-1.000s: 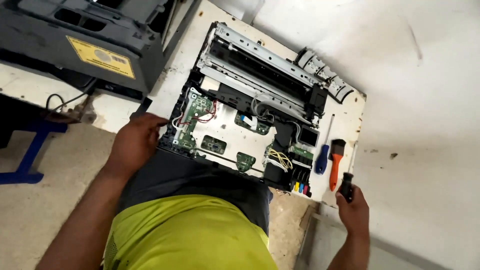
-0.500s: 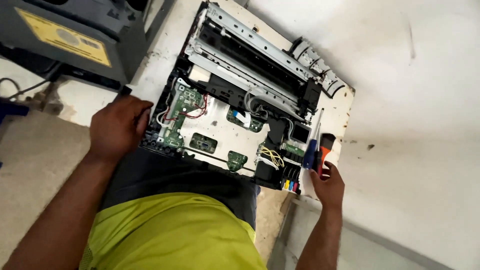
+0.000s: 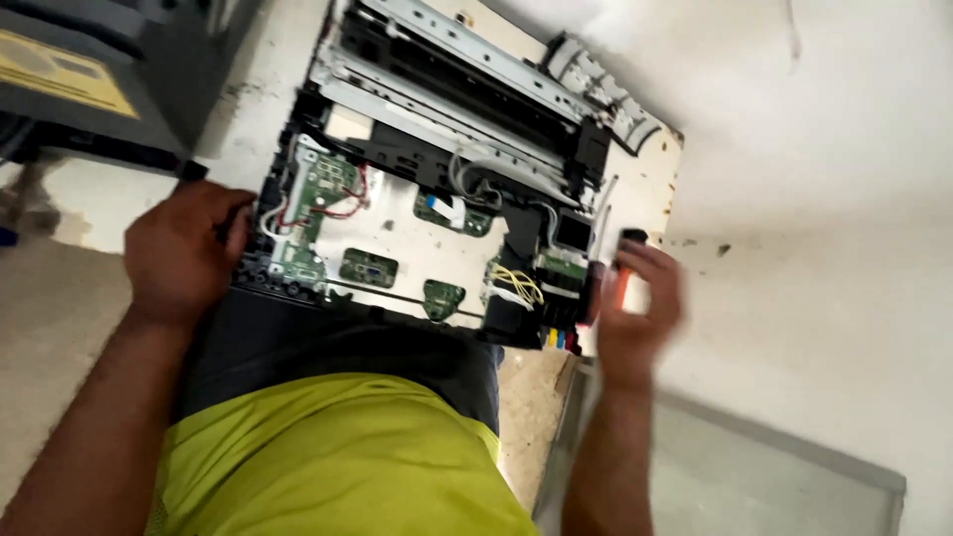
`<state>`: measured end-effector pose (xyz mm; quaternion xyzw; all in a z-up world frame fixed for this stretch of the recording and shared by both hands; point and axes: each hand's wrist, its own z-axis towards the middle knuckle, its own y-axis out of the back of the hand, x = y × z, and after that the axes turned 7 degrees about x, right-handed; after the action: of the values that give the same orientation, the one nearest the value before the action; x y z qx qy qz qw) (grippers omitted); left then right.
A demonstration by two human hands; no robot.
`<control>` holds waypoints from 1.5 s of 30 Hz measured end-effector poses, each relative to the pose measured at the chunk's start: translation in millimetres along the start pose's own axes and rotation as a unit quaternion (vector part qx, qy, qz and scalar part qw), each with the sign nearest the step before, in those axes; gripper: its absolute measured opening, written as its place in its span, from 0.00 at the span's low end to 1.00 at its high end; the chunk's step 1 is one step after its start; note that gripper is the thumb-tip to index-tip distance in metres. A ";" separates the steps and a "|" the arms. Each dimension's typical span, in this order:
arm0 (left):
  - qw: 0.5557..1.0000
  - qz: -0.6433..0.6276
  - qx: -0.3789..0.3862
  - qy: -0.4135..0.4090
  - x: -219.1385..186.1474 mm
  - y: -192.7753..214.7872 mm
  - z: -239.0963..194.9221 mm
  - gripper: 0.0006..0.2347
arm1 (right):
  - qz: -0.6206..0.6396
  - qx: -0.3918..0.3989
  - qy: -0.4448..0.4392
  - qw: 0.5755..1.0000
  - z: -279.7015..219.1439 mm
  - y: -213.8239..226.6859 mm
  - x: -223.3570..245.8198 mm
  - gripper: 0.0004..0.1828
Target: The person uses a screwdriver to remove screws from a disassembled electronic device on a workbench, then disconnects and reconnects several internal wires and connectors. The person continues to adjust components inside the device while another person works nearby.
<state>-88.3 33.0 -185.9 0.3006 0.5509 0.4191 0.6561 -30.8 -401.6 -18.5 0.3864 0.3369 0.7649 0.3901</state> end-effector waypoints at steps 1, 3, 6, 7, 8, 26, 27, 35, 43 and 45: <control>1.000 0.010 -0.005 -0.001 2.9 -1.1 -1.5 0.11 | 0.054 0.062 0.054 0.995 10.0 -11.9 20.5 0.07; 1.000 -0.007 -0.018 -0.023 1.7 -1.2 -2.0 0.11 | 0.056 0.118 0.086 0.988 25.9 -30.7 47.8 0.09; 0.997 -0.040 -0.039 -0.046 -1.6 5.2 -2.0 0.10 | 0.042 0.229 0.079 0.969 41.1 -55.0 73.4 0.15; 0.996 -0.061 -0.045 -0.050 -4.0 6.8 -1.3 0.10 | 0.021 0.283 0.036 0.958 45.5 -61.9 78.5 0.19; 0.996 -0.060 -0.047 -0.048 -3.0 6.7 -1.0 0.10 | 0.021 0.283 0.039 0.958 46.1 -66.5 77.9 0.19; 0.996 -0.041 -0.062 -0.053 0.4 2.5 -0.3 0.07 | 0.173 0.191 0.028 0.966 53.2 -88.0 76.1 0.05; 0.997 -0.038 -0.056 -0.046 0.5 1.7 0.2 0.07 | 0.176 0.175 0.014 0.969 51.9 -89.2 76.9 0.07; 0.999 -0.018 -0.034 -0.020 -0.9 3.5 3.8 0.07 | 0.205 0.127 -0.052 0.969 46.3 -101.8 73.6 0.06; 0.968 -0.166 0.031 0.188 -53.2 67.3 -16.5 0.12 | 0.306 0.141 -0.093 0.937 48.6 -101.8 66.8 0.10; 0.979 -0.136 -0.025 0.148 -99.1 90.7 -27.0 0.11 | 0.304 0.137 -0.086 0.939 48.4 -104.4 65.2 0.11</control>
<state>-138.6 -13.6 -67.3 0.1416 0.6668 0.3796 0.6256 19.8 -286.5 -59.4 0.5848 0.2701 0.7570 0.1095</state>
